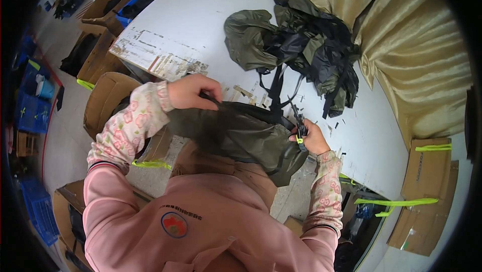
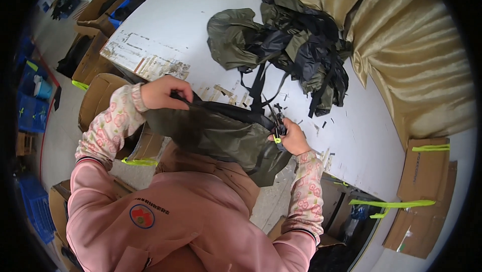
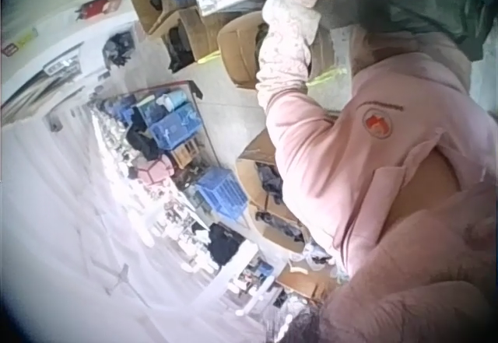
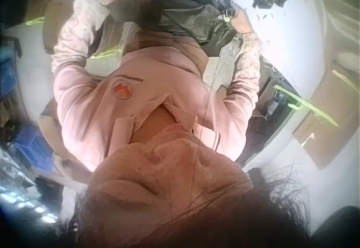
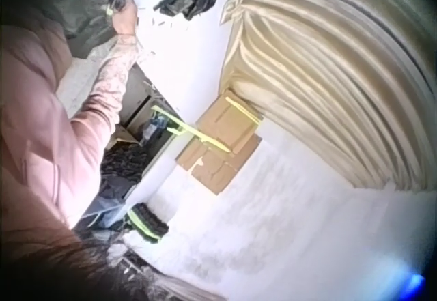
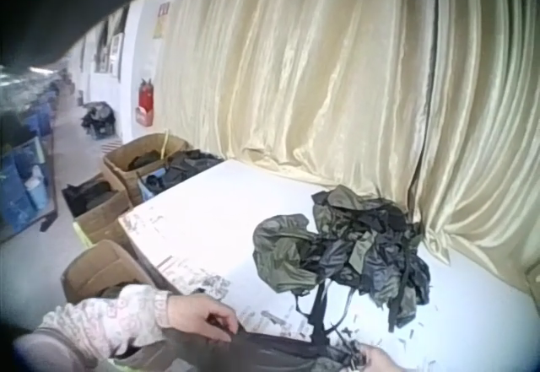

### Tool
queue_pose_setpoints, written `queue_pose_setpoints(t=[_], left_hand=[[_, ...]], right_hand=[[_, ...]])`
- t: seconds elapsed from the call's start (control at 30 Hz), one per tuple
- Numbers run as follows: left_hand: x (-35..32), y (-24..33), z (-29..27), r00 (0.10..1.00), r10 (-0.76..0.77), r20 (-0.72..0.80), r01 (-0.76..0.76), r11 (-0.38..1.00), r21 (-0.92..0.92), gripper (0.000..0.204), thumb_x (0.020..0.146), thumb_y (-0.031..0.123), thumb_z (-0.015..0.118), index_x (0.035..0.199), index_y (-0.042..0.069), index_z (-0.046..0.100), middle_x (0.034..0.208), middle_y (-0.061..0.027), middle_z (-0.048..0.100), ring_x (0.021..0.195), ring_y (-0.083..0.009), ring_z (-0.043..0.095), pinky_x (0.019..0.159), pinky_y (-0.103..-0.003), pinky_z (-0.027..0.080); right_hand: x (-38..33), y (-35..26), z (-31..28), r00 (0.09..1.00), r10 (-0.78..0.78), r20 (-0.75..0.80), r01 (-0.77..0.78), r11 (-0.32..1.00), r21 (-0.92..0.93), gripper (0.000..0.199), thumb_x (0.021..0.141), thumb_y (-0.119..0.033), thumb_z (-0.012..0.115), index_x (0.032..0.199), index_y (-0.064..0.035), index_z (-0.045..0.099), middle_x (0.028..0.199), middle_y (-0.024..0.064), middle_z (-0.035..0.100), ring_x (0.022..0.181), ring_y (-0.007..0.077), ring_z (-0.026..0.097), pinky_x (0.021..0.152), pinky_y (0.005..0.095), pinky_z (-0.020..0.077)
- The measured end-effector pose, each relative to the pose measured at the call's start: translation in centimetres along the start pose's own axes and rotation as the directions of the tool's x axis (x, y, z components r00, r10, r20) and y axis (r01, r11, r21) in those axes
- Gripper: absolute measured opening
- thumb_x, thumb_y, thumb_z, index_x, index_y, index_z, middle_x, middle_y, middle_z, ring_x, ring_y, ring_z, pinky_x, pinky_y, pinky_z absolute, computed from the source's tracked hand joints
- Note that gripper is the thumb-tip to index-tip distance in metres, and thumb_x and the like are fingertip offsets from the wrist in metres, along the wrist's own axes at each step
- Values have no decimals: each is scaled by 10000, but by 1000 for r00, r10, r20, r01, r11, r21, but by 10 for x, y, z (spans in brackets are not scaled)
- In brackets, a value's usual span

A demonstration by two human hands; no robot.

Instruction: Cutting and trimming pieces of green and black outdoor fabric with large scissors at a workbench.

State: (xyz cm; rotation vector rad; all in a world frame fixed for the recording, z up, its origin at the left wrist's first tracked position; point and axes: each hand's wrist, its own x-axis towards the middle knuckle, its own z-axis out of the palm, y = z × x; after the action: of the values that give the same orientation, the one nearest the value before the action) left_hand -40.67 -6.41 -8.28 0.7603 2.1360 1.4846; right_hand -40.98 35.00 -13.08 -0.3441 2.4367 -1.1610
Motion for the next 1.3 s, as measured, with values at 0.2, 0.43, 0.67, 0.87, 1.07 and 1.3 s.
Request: queue_pose_setpoints(t=[0.2, 0.43, 0.67, 0.87, 1.07, 1.3], left_hand=[[8, -36, -6, 983, 40, -178, 73, 810, 582, 255, 723, 131, 734, 927, 52, 604, 895, -94, 615, 851, -259, 583, 770, -354, 468], [84, 5, 128, 873, 488, -13, -461, 833, 306, 410, 735, 279, 755, 1054, 93, 575, 1048, -91, 579, 1015, -293, 534, 889, -391, 414], [107, -4, 171, 962, 220, 165, -189, 965, -181, 245, 755, 139, 734, 936, 46, 597, 850, -16, 595, 783, -119, 525, 725, -268, 436], [110, -6, 167, 963, 146, 227, -37, 904, -425, 273, 748, 100, 730, 985, 16, 625, 786, 41, 554, 715, -46, 449, 680, -214, 393], [111, -4, 167, 950, 131, 284, 14, 889, -457, 273, 751, 91, 726, 998, 17, 636, 753, 46, 532, 698, -36, 441, 651, -205, 372], [108, -2, 170, 951, 119, 284, 24, 891, -454, 254, 763, 97, 727, 991, 25, 641, 756, 50, 536, 704, -34, 446, 651, -204, 373]], right_hand=[[-31, -10, 9, 998, 35, -43, -29, 989, 147, 278, 712, -11, 771, 852, -19, 531, 735, -9, 575, 713, 65, 551, 662, 234, 464], [-52, -39, 16, 992, -68, -106, 96, 951, 295, 264, 734, 20, 748, 874, -22, 528, 797, 5, 607, 741, 66, 563, 684, 225, 470], [-83, -61, -2, 976, -116, -186, 105, 992, -69, 324, 678, -82, 800, 852, -23, 532, 757, 58, 587, 692, 180, 566, 649, 312, 455], [-108, -61, -40, 978, -188, -95, 83, 758, -647, 479, 594, -420, 794, 801, -61, 552, 717, 73, 561, 739, 266, 548, 687, 371, 351], [-119, -61, -56, 993, -114, -14, 70, 703, -708, 509, 568, -434, 803, 804, -57, 556, 714, 81, 564, 734, 267, 553, 693, 371, 357], [-120, -71, -60, 996, -72, 56, 89, 642, -762, 454, 605, -399, 772, 811, -54, 560, 736, 99, 581, 770, 269, 564, 718, 373, 366]])
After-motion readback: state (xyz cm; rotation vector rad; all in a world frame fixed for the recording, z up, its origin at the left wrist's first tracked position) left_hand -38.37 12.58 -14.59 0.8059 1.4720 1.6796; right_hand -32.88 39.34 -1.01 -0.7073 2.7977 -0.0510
